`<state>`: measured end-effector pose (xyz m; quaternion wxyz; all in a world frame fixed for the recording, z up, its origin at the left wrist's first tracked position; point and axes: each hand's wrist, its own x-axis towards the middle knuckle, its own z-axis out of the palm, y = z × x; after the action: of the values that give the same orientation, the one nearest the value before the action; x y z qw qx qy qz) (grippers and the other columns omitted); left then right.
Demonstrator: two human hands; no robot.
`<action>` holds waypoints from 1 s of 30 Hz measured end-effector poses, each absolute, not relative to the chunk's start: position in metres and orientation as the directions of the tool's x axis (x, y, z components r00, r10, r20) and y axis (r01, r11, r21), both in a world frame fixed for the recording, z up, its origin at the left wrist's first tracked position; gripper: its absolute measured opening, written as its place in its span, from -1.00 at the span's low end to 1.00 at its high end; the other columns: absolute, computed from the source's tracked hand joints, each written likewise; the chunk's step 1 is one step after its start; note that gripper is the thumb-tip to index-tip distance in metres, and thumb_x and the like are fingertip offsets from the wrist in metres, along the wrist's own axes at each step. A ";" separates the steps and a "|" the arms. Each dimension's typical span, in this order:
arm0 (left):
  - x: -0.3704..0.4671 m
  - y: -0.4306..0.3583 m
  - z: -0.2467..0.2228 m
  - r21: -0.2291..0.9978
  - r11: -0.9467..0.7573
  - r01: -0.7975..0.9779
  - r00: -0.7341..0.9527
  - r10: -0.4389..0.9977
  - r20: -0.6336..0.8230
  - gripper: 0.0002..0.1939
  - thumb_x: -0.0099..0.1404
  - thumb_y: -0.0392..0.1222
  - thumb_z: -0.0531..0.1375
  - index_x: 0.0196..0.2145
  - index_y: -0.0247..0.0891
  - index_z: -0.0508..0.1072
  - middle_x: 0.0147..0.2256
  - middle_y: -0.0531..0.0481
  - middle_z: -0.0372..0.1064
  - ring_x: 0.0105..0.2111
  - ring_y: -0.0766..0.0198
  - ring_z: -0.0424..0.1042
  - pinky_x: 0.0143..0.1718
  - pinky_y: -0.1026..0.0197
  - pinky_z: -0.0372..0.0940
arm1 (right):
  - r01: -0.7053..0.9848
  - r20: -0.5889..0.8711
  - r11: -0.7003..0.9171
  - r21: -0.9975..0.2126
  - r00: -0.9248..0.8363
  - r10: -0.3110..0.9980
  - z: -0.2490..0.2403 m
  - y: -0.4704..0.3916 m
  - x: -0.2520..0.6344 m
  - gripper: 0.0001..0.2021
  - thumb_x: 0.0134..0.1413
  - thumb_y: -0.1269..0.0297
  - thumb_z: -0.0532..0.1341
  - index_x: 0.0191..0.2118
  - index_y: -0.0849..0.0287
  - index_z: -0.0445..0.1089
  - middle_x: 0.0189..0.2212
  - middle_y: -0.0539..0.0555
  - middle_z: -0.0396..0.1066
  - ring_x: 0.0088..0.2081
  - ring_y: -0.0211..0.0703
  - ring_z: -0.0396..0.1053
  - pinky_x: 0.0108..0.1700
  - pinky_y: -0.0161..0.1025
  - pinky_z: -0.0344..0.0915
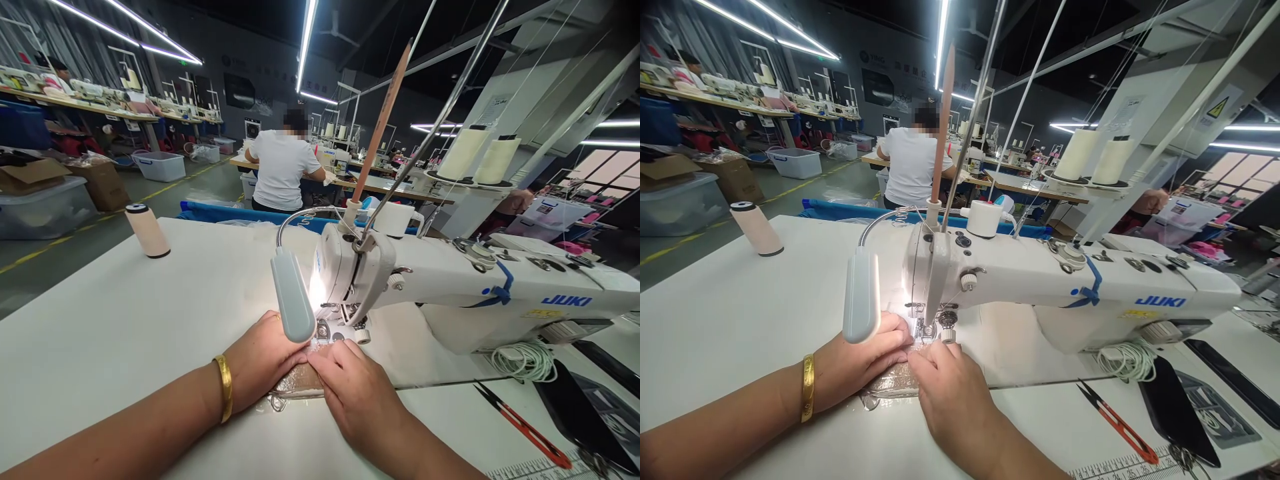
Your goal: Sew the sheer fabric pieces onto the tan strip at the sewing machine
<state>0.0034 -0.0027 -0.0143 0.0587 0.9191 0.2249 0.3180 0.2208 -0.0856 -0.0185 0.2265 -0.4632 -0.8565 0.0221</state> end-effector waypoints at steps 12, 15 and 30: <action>0.002 0.001 -0.022 0.212 -0.870 0.444 0.748 0.491 0.446 -0.60 0.64 -0.06 -0.04 -0.26 -0.16 0.50 -0.27 -0.02 0.51 -0.24 0.12 0.46 -0.13 0.07 0.29 | 0.754 0.420 0.588 -0.294 -0.451 0.788 -0.018 -0.086 0.223 -0.61 0.29 0.58 0.07 0.08 0.11 0.48 -0.31 0.10 0.41 -0.29 0.00 0.34 -0.31 -0.17 0.29; 0.001 0.001 -0.023 0.210 -0.868 0.450 0.742 0.494 0.453 -0.65 0.62 -0.13 -0.02 -0.26 -0.15 0.50 -0.25 -0.01 0.52 -0.23 0.12 0.47 -0.10 0.07 0.29 | 0.744 0.440 0.586 -0.320 -0.432 0.788 -0.015 -0.085 0.226 -0.64 0.35 0.55 0.04 0.07 0.10 0.46 -0.32 0.08 0.42 -0.32 -0.02 0.35 -0.31 -0.16 0.30; 0.004 0.009 -0.010 0.185 -0.835 0.518 0.728 0.544 0.418 -0.71 0.57 -0.22 0.05 -0.23 -0.18 0.55 -0.16 -0.04 0.59 -0.15 0.10 0.53 -0.01 0.01 0.36 | 0.827 0.522 0.453 -0.334 -0.238 0.819 -0.001 -0.076 0.235 -0.69 0.45 0.37 0.03 -0.42 0.07 0.24 -0.36 0.09 0.41 -0.33 -0.04 0.45 -0.34 -0.16 0.41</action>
<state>0.0043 0.0088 -0.0103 0.0279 0.9290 0.2858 0.2334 0.2352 -0.0760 -0.0012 0.3280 -0.5231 -0.7866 -0.0061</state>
